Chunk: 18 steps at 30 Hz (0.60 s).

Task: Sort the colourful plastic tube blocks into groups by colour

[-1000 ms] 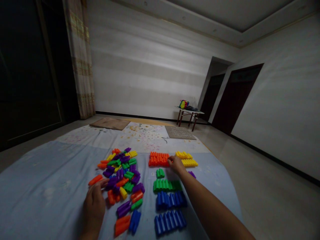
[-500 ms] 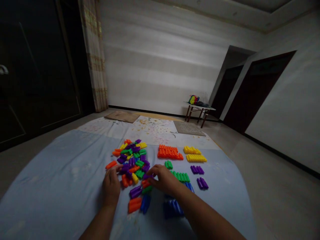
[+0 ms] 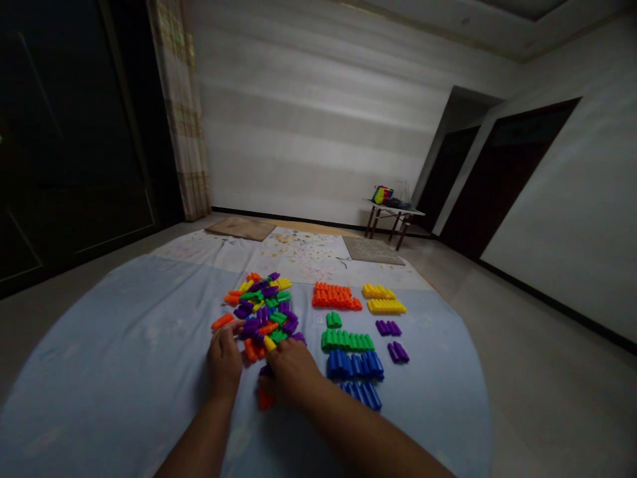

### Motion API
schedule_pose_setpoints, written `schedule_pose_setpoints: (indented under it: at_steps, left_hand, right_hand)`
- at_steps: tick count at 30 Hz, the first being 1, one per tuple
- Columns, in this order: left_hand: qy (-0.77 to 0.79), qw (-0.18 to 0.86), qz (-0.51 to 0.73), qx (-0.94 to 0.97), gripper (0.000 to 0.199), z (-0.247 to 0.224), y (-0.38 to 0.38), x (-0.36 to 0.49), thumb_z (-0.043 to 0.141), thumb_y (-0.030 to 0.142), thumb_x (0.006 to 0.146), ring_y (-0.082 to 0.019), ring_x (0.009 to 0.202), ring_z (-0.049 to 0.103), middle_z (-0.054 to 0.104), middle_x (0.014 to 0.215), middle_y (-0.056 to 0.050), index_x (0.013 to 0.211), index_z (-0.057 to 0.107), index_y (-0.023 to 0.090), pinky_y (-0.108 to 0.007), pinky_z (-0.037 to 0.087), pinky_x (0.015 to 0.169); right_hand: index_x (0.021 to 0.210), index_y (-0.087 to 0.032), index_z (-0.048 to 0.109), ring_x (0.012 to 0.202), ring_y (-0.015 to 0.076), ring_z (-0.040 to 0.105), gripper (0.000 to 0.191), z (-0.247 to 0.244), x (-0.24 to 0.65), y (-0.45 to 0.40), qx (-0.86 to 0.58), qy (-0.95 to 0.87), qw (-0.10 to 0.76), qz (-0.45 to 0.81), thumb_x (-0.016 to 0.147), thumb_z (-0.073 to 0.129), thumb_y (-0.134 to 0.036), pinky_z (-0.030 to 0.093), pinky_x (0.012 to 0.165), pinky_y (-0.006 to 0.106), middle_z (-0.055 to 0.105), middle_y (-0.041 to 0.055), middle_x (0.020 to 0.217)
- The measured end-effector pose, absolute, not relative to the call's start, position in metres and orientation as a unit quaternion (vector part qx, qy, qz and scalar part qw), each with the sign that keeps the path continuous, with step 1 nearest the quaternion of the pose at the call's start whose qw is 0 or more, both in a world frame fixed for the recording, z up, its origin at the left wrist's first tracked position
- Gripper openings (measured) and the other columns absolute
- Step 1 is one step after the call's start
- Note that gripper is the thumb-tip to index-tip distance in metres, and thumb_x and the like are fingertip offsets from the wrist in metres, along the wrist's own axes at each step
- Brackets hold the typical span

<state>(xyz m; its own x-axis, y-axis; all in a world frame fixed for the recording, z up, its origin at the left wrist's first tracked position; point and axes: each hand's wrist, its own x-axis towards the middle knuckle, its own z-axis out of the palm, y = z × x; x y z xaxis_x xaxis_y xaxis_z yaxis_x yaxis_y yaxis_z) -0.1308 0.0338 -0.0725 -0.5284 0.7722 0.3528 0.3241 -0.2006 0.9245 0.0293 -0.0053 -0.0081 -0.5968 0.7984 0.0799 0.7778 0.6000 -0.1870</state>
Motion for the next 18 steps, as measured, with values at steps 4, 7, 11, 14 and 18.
schedule_pose_setpoints:
  at_steps: [4, 7, 11, 14, 18]
  left_hand:
    - [0.607, 0.187, 0.627, 0.452, 0.038, -0.073, 0.036, -0.133, 0.027, 0.038, 0.078, -0.020, 0.087, 0.059, 0.062, 0.092, -0.008, 0.085, 0.059, 0.019, -0.034, 0.049, 0.077]
    - [0.603, 0.176, 0.623, 0.465, 0.036, -0.076, 0.038, -0.135, 0.029, 0.038, 0.078, -0.020, 0.089, 0.058, 0.062, 0.093, -0.007, 0.085, 0.059, 0.019, -0.035, 0.048, 0.080]
    - [0.611, 0.184, 0.617, 0.461, 0.037, -0.078, 0.040, -0.137, 0.028, 0.036, 0.079, -0.021, 0.090, 0.058, 0.062, 0.093, -0.007, 0.088, 0.060, 0.019, -0.037, 0.047, 0.081]
    - [0.624, 0.197, 0.610, 0.448, 0.039, -0.076, 0.040, -0.137, 0.027, 0.036, 0.080, -0.021, 0.091, 0.058, 0.062, 0.095, -0.007, 0.091, 0.060, 0.018, -0.039, 0.048, 0.081]
    - [0.641, 0.211, 0.595, 0.437, 0.038, -0.068, 0.038, -0.135, 0.026, 0.032, 0.081, -0.021, 0.094, 0.057, 0.063, 0.095, -0.006, 0.089, 0.060, 0.018, -0.039, 0.047, 0.084]
  right_hand:
    - [0.096, -0.020, 0.066, 0.089, 0.0264, 0.058, 0.031, -0.004, 0.030, -0.006, -0.405, -0.910, 0.056, 0.074, 0.075, 0.056, -0.040, 0.046, 0.075, 0.040, 0.064, 0.0104, 0.093]
    - [0.106, -0.022, 0.064, 0.090, 0.0277, 0.058, 0.040, -0.005, 0.030, -0.005, -0.443, -0.892, 0.050, 0.077, 0.074, 0.056, -0.044, 0.046, 0.076, 0.042, 0.063, 0.0110, 0.096]
    - [0.116, -0.026, 0.058, 0.092, 0.0257, 0.059, 0.051, -0.002, 0.040, -0.003, -0.437, -0.885, 0.103, 0.124, 0.070, 0.062, -0.047, 0.045, 0.081, 0.040, 0.063, 0.0083, 0.100]
    - [0.118, -0.026, 0.056, 0.096, 0.0208, 0.057, 0.050, 0.008, 0.068, -0.001, -0.434, -0.861, 0.218, 0.150, 0.070, 0.066, -0.036, 0.043, 0.085, 0.034, 0.062, 0.0055, 0.102]
    - [0.118, -0.023, 0.055, 0.094, 0.0154, 0.056, 0.047, 0.018, 0.137, 0.005, -0.458, -0.806, 0.334, 0.169, 0.072, 0.063, -0.021, 0.043, 0.087, 0.030, 0.061, 0.0042, 0.106]
